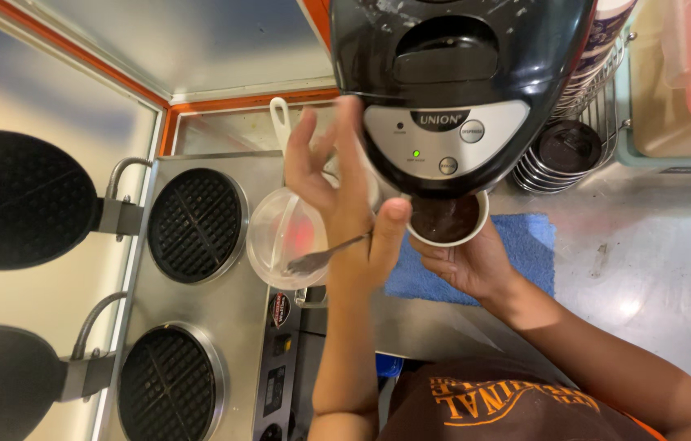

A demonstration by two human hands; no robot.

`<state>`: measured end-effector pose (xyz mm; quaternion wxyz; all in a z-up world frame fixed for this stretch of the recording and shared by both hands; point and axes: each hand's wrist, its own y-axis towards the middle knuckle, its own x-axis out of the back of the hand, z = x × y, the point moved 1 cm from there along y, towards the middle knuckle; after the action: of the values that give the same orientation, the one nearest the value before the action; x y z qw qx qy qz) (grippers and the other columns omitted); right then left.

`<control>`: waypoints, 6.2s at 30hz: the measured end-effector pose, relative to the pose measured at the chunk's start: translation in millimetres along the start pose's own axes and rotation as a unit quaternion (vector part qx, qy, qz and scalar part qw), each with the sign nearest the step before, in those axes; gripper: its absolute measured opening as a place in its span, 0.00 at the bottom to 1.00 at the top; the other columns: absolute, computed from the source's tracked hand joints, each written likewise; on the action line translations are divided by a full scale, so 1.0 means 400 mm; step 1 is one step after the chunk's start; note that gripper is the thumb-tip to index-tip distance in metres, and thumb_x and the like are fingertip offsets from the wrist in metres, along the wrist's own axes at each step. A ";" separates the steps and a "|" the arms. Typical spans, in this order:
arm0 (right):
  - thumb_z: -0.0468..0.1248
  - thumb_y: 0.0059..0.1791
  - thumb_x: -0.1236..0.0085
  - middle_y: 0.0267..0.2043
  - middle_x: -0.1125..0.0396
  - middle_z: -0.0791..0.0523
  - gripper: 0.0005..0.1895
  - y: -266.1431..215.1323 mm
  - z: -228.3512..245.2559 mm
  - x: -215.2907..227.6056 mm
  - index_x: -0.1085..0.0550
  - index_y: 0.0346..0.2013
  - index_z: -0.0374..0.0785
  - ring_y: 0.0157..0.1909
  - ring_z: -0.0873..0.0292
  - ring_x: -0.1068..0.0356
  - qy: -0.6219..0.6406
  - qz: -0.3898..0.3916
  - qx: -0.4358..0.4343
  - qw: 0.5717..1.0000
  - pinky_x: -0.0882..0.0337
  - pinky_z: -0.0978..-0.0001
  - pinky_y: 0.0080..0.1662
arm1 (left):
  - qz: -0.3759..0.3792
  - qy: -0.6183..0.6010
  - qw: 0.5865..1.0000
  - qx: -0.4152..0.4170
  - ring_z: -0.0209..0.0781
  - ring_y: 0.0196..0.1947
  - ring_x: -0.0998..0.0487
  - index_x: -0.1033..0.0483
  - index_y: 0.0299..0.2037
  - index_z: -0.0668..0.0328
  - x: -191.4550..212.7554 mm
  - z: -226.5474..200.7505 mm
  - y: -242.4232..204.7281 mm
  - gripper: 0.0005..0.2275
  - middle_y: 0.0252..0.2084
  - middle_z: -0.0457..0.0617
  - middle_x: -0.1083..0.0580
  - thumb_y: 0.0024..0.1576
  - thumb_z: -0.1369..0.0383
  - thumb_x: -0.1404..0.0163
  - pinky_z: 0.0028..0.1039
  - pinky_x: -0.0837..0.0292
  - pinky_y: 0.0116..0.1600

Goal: The person stirs a dark beverage in a cup with a fork, dispenses hot water from a kettle into the cup, and places a lid on the cup by hand.

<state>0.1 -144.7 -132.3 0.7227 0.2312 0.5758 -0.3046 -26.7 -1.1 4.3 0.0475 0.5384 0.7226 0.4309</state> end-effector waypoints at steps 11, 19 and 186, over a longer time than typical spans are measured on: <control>0.57 0.61 0.61 0.37 0.34 0.57 0.25 0.013 -0.006 0.023 0.30 0.49 0.37 0.31 0.62 0.39 -0.025 0.017 0.051 0.998 0.41 0.75 0.25 | 0.014 -0.214 0.971 0.109 0.55 0.73 0.37 0.60 0.74 0.63 -0.050 0.039 -0.145 0.50 0.71 0.65 0.41 0.48 0.69 0.31 0.45 0.43 0.79; 0.59 0.63 0.63 0.43 0.29 0.52 0.30 0.013 -0.016 0.048 0.29 0.56 0.35 0.38 0.59 0.31 0.020 0.088 0.037 0.995 0.29 0.74 0.29 | 0.003 -0.248 0.955 0.161 0.53 0.65 0.27 0.59 0.77 0.58 -0.086 0.039 -0.151 0.51 0.63 0.65 0.31 0.49 0.76 0.32 0.42 0.30 0.74; 0.38 0.38 0.24 0.66 0.43 0.48 0.59 -0.794 0.257 0.329 0.53 0.75 0.40 0.70 0.49 0.37 -0.690 -0.271 0.244 0.626 0.34 0.56 0.69 | 0.351 -0.129 0.927 0.044 0.46 0.31 0.19 0.19 0.40 0.69 -0.621 -0.317 -0.278 0.06 0.35 0.54 0.22 0.61 0.72 0.44 0.30 0.25 0.37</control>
<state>-133.4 -462.8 -231.3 0.7106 -0.0451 -0.1499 -0.6860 -72.8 -282.6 -89.8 -0.0379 0.8098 0.4938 0.3147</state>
